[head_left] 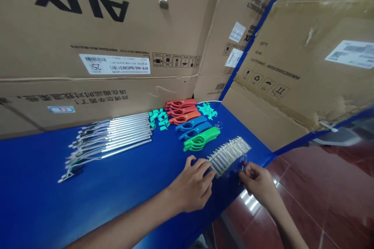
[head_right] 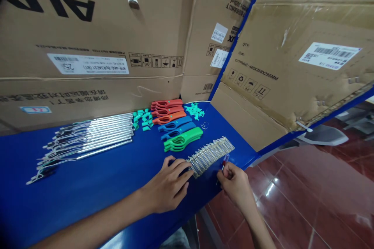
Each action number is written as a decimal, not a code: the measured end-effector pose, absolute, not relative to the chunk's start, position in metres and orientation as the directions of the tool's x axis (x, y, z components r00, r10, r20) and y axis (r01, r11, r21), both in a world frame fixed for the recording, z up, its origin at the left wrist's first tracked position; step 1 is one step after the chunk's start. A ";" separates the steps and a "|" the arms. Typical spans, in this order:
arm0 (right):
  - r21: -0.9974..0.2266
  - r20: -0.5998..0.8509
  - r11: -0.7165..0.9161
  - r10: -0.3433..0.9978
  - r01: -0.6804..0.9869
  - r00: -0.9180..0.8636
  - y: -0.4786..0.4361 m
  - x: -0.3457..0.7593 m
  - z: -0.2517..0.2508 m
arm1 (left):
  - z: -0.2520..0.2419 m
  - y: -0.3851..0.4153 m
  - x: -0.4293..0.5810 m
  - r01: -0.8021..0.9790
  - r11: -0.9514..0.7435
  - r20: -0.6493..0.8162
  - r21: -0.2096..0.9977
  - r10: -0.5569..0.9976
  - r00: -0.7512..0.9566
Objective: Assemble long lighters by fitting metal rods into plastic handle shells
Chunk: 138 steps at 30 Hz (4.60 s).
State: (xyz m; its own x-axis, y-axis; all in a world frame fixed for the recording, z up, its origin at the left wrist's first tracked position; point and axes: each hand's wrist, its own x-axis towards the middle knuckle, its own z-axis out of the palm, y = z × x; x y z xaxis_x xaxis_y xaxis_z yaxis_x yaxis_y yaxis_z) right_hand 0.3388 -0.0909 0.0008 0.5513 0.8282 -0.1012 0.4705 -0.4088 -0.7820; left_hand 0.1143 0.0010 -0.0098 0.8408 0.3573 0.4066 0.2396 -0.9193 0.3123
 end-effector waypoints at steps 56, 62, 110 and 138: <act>-0.713 0.002 -0.434 0.784 0.551 0.620 -0.072 0.372 0.002 | -0.009 0.001 0.114 0.255 -0.919 0.396 0.300 0.364 0.843; -0.702 0.013 -0.434 0.785 0.565 0.619 -0.073 0.367 0.004 | -0.010 0.001 0.114 0.263 -0.921 0.395 0.289 0.364 0.843; -0.665 -0.025 -0.437 0.823 0.605 0.567 -0.088 0.337 -0.001 | -0.011 0.001 0.114 0.237 -0.922 0.403 0.306 0.351 0.845; -0.511 0.129 -0.446 0.805 0.735 0.579 -0.076 0.349 0.001 | -0.010 0.001 0.113 0.255 -0.919 0.405 0.300 0.364 0.838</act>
